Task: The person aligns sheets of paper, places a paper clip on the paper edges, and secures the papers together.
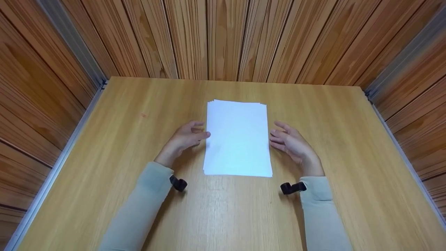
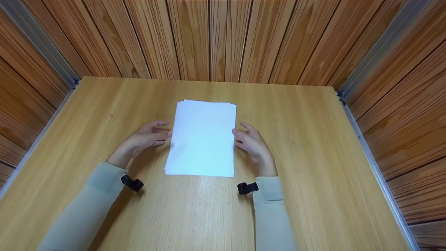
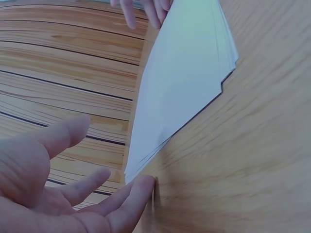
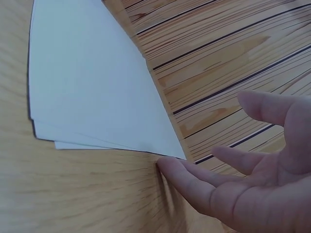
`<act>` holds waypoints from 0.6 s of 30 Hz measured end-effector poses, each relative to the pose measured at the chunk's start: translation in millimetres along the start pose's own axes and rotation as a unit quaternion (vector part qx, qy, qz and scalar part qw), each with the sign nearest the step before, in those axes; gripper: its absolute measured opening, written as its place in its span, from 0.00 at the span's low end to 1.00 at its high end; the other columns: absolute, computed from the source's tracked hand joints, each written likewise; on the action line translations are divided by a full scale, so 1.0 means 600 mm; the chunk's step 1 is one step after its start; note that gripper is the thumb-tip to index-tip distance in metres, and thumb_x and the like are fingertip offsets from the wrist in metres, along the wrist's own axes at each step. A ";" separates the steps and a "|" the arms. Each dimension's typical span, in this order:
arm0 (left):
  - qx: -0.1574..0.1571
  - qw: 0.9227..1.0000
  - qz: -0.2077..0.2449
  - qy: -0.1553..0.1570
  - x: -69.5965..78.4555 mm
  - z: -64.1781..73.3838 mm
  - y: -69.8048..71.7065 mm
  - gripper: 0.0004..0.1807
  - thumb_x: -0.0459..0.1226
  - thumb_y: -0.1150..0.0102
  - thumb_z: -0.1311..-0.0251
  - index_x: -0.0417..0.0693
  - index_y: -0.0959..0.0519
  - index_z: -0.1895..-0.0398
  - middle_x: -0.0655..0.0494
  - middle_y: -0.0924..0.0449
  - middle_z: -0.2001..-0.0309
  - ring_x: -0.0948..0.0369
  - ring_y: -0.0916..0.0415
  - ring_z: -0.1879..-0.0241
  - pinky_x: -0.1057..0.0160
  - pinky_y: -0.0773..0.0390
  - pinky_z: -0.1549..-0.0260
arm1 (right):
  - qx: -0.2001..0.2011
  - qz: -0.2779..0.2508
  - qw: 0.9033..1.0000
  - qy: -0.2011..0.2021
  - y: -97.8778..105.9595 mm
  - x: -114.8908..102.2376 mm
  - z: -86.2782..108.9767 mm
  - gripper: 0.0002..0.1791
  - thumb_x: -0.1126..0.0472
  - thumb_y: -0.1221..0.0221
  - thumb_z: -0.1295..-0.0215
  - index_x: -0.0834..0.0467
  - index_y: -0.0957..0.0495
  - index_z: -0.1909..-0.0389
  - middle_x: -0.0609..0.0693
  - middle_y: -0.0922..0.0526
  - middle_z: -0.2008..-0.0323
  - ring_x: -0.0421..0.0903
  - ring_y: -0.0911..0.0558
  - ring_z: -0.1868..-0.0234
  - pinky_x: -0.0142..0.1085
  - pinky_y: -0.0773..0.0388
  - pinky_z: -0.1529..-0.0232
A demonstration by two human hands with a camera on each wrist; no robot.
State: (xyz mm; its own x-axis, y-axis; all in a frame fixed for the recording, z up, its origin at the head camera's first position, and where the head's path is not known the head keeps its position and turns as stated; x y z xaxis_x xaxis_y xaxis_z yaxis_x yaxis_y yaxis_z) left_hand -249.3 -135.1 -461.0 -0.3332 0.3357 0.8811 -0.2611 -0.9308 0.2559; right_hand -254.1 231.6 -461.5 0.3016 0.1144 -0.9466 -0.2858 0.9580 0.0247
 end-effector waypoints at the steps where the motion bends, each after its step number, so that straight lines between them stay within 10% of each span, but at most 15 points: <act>1: -0.003 1.000 0.004 0.001 0.001 -0.001 0.000 0.39 0.47 0.31 0.30 0.49 0.35 0.21 0.45 0.26 0.31 0.48 0.24 0.35 0.53 0.22 0.34 | 0.000 -0.001 1.000 0.000 0.001 0.000 0.001 0.38 0.57 0.50 0.15 0.58 0.57 0.13 0.67 0.41 0.21 0.60 0.34 0.22 0.49 0.34 0.24; 18: -0.035 0.996 0.080 0.014 0.001 -0.003 0.002 0.39 0.44 0.33 0.28 0.47 0.38 0.20 0.44 0.30 0.30 0.46 0.25 0.34 0.54 0.25 0.32 | -0.006 -0.006 1.000 -0.009 -0.002 -0.002 -0.005 0.39 0.57 0.49 0.15 0.60 0.56 0.14 0.65 0.38 0.21 0.58 0.31 0.23 0.49 0.31 0.26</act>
State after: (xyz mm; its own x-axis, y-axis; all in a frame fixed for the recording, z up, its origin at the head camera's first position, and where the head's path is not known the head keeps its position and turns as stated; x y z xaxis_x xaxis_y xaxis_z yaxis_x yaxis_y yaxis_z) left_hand -251.6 -135.8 -460.7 -0.4001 0.1883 0.8969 -0.2648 -0.9607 0.0836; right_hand -256.5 229.5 -461.5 0.3220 0.1084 -0.9405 -0.2930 0.9561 0.0099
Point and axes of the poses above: each hand's wrist, its own z-axis away from the middle knuckle, its own y-axis out of the back of the hand, x = y × z, the point moved 2 cm from there along -z, towards the middle knuckle
